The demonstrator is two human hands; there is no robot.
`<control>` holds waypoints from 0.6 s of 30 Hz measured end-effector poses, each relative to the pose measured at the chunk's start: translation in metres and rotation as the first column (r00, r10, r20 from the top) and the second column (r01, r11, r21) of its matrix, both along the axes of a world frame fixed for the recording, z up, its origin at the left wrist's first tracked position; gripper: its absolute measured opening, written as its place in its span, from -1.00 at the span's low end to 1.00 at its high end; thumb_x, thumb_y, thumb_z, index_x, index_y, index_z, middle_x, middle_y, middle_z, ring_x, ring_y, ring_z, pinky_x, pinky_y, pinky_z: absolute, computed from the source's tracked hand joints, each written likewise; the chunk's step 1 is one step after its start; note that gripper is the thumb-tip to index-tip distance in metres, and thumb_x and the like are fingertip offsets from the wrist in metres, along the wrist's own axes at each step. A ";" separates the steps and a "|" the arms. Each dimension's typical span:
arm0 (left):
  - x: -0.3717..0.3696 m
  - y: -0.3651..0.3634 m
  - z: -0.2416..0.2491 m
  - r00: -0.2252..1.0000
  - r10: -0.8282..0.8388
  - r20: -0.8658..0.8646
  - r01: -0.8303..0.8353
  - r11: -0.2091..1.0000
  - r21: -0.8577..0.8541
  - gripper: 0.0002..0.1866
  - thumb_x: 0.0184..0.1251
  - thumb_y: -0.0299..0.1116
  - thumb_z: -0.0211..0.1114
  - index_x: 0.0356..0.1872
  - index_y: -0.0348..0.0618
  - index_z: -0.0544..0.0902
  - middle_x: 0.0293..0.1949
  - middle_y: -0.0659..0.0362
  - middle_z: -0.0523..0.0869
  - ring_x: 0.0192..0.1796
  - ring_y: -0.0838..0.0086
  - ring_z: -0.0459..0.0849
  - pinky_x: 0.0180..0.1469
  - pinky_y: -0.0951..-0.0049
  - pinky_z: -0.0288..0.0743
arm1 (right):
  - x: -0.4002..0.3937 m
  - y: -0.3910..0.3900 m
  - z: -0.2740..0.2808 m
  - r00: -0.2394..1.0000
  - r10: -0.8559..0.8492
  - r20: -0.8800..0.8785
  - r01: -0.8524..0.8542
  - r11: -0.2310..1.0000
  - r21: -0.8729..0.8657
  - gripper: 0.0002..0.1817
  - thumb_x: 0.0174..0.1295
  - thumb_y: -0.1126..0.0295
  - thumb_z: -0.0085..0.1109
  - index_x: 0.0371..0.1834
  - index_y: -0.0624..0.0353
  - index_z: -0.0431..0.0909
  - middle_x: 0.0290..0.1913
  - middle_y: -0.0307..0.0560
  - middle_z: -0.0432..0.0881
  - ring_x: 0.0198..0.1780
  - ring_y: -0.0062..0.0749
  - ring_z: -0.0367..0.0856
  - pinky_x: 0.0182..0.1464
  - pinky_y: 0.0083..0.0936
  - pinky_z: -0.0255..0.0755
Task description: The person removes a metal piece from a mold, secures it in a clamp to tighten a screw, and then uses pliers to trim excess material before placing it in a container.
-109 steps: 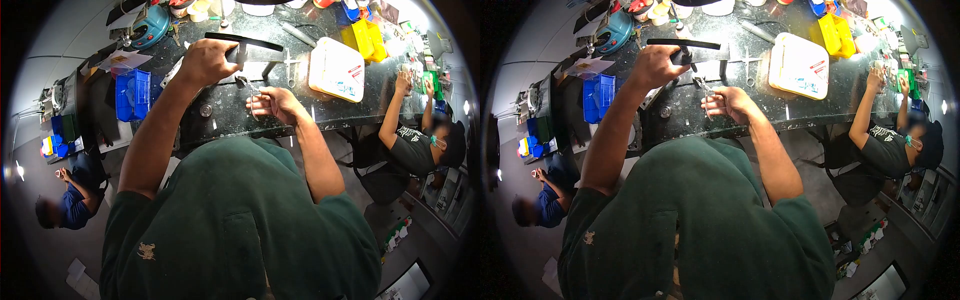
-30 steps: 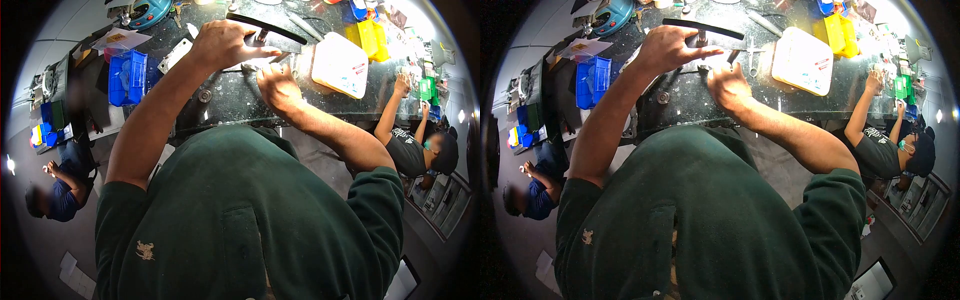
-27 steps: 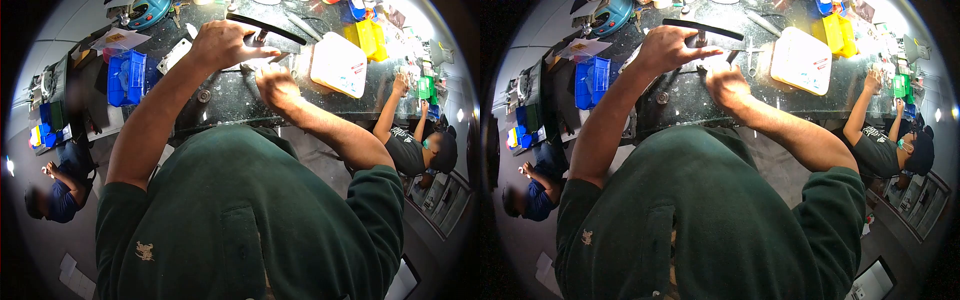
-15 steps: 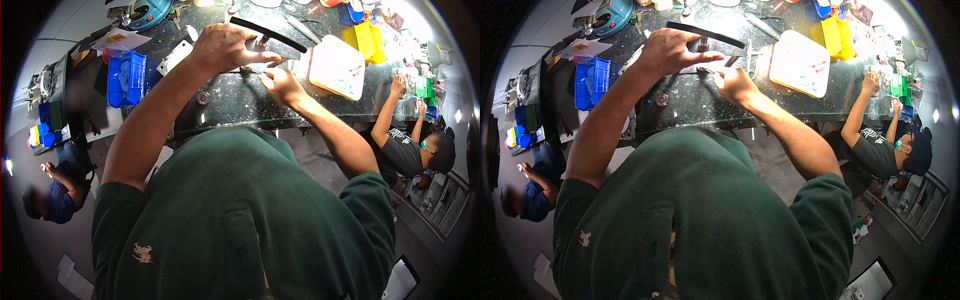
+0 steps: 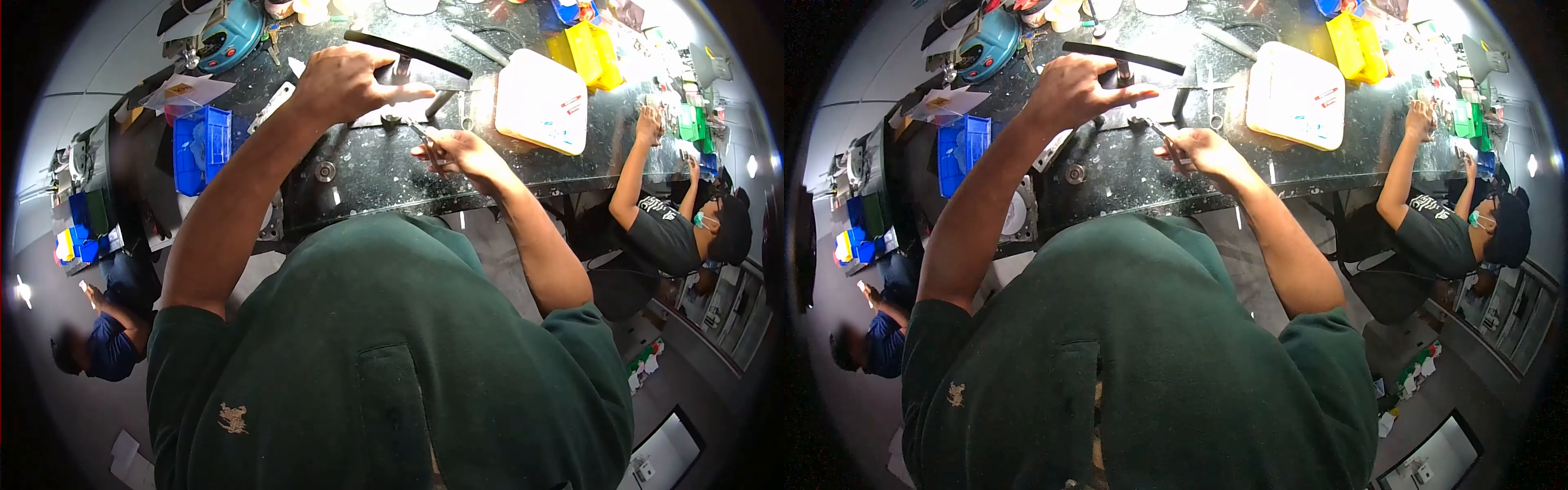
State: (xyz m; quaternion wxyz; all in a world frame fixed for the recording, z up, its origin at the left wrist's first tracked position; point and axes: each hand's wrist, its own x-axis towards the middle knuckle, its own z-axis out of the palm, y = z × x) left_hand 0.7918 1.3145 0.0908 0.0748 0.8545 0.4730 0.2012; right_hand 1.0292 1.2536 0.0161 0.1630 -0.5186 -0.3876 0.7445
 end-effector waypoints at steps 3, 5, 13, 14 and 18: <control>0.000 0.004 0.005 0.984 0.085 -0.156 -0.114 0.976 -0.187 -0.27 0.02 0.51 0.13 -0.24 0.00 0.74 -0.36 -0.05 0.72 -0.15 0.08 0.71 -0.02 0.17 0.56 | -0.016 -0.005 -0.008 0.995 -0.086 -0.042 0.081 0.992 -0.097 -0.59 0.45 0.10 -0.04 -0.08 0.29 0.56 -0.16 -0.07 0.72 -0.18 -0.44 0.69 -0.23 -0.56 0.50; 0.001 0.006 0.009 0.986 0.072 -0.150 -0.103 0.972 -0.213 -0.26 0.02 0.52 0.13 -0.25 0.01 0.73 -0.36 -0.05 0.72 -0.15 0.08 0.71 -0.02 0.16 0.56 | -0.024 -0.004 -0.005 0.995 -0.059 0.078 0.065 0.995 -0.080 -0.53 0.45 0.07 -0.07 -0.04 0.36 0.52 -0.11 0.03 0.70 -0.09 -0.39 0.67 -0.06 -0.49 0.54; 0.003 -0.001 0.015 0.994 0.065 -0.090 -0.081 0.978 -0.193 -0.28 0.02 0.51 0.15 -0.40 -0.03 0.73 -0.48 0.01 0.70 -0.29 0.12 0.73 -0.16 0.19 0.59 | -0.024 0.000 -0.027 0.979 0.000 0.205 -0.027 0.991 0.130 -0.57 0.42 0.09 -0.08 -0.18 0.28 0.59 -0.35 -0.11 0.73 -0.37 -0.52 0.69 -0.31 -0.56 0.52; 0.003 -0.001 0.015 0.994 0.065 -0.090 -0.082 0.977 -0.196 -0.28 0.02 0.51 0.15 -0.40 -0.03 0.73 -0.48 0.01 0.70 -0.29 0.12 0.73 -0.16 0.19 0.59 | -0.025 0.000 -0.023 0.964 0.012 0.264 -0.059 0.984 0.168 -0.57 0.42 0.09 -0.08 -0.20 0.26 0.60 -0.37 -0.13 0.73 -0.38 -0.52 0.69 -0.29 -0.56 0.52; 0.002 -0.001 0.005 0.993 0.046 -0.106 -0.056 0.994 -0.090 -0.27 0.01 0.52 0.15 -0.47 -0.05 0.72 -0.57 0.05 0.67 -0.40 0.18 0.72 -0.30 0.25 0.59 | -0.025 0.001 -0.030 0.936 0.041 0.350 -0.130 0.964 0.234 -0.58 0.38 0.07 -0.06 -0.25 0.21 0.63 -0.40 -0.14 0.72 -0.37 -0.48 0.70 -0.23 -0.51 0.53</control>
